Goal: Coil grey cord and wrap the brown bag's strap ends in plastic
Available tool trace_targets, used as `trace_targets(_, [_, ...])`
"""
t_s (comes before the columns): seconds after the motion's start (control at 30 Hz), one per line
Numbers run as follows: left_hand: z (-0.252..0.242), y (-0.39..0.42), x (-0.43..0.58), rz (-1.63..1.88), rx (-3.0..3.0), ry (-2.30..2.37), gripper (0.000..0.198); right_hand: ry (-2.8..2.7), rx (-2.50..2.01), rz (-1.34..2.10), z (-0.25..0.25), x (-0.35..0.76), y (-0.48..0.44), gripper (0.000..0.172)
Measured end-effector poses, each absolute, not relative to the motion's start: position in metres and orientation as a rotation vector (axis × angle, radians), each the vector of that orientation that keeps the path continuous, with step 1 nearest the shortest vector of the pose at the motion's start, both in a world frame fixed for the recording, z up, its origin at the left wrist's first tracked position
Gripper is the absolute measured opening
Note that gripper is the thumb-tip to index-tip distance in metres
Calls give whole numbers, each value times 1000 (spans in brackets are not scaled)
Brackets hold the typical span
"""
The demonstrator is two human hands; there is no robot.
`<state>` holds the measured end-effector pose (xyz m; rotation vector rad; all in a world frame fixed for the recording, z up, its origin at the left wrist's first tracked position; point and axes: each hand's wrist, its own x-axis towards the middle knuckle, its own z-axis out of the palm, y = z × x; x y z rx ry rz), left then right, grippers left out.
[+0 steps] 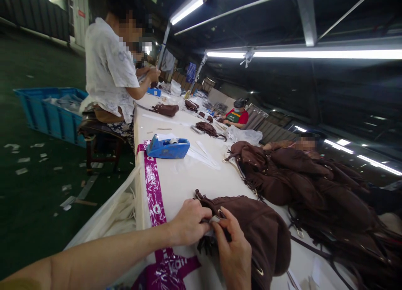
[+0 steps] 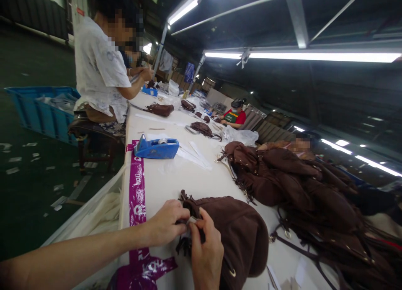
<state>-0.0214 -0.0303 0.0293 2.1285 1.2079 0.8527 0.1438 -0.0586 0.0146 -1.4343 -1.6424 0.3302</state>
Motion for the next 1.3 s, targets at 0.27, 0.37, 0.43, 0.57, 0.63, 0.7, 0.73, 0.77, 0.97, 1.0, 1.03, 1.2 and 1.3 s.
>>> trace_targets(0.27, [38,-32,-22,824,2108,1210,9,-1894,-1263,139,18,143,-61,20])
trace_targets(0.37, [38,-31,-23,738,2098,1178,15,-1895,-1230,-26,10,139,-58,20])
trace_targets(0.43, [38,-29,-23,698,2143,1167,17,-1879,-1223,-87,5,137,-57,20])
trace_targets(0.57, [42,-23,-23,599,2207,1178,16,-1858,-1235,-125,2,135,-57,22])
trace_targets(0.63, [45,-18,-24,494,2178,1171,16,-1878,-1225,-128,3,135,-57,21])
trace_targets(0.7, [48,-14,-25,388,2189,1152,16,-1891,-1198,-153,4,135,-57,19])
trace_targets(0.73, [48,-13,-25,356,2218,1144,17,-1898,-1184,-160,6,136,-57,18])
trace_targets(0.77, [48,-12,-25,340,2250,1140,18,-1915,-1170,-155,7,136,-58,17])
trace_targets(0.97, [38,-16,-23,504,2409,1187,22,-2005,-1117,-78,17,140,-60,14])
trace_targets(1.0, [37,-17,-23,521,2412,1187,22,-2000,-1106,-95,17,140,-61,14])
trace_targets(1.03, [36,-17,-23,526,2405,1183,22,-2004,-1093,-110,18,140,-61,14])
trace_targets(1.2, [40,-18,-26,520,2273,1149,22,-2096,-1046,-168,15,142,-64,14])
trace_targets(1.3, [40,-16,-27,473,2214,1125,23,-2124,-1031,-194,11,144,-64,15])
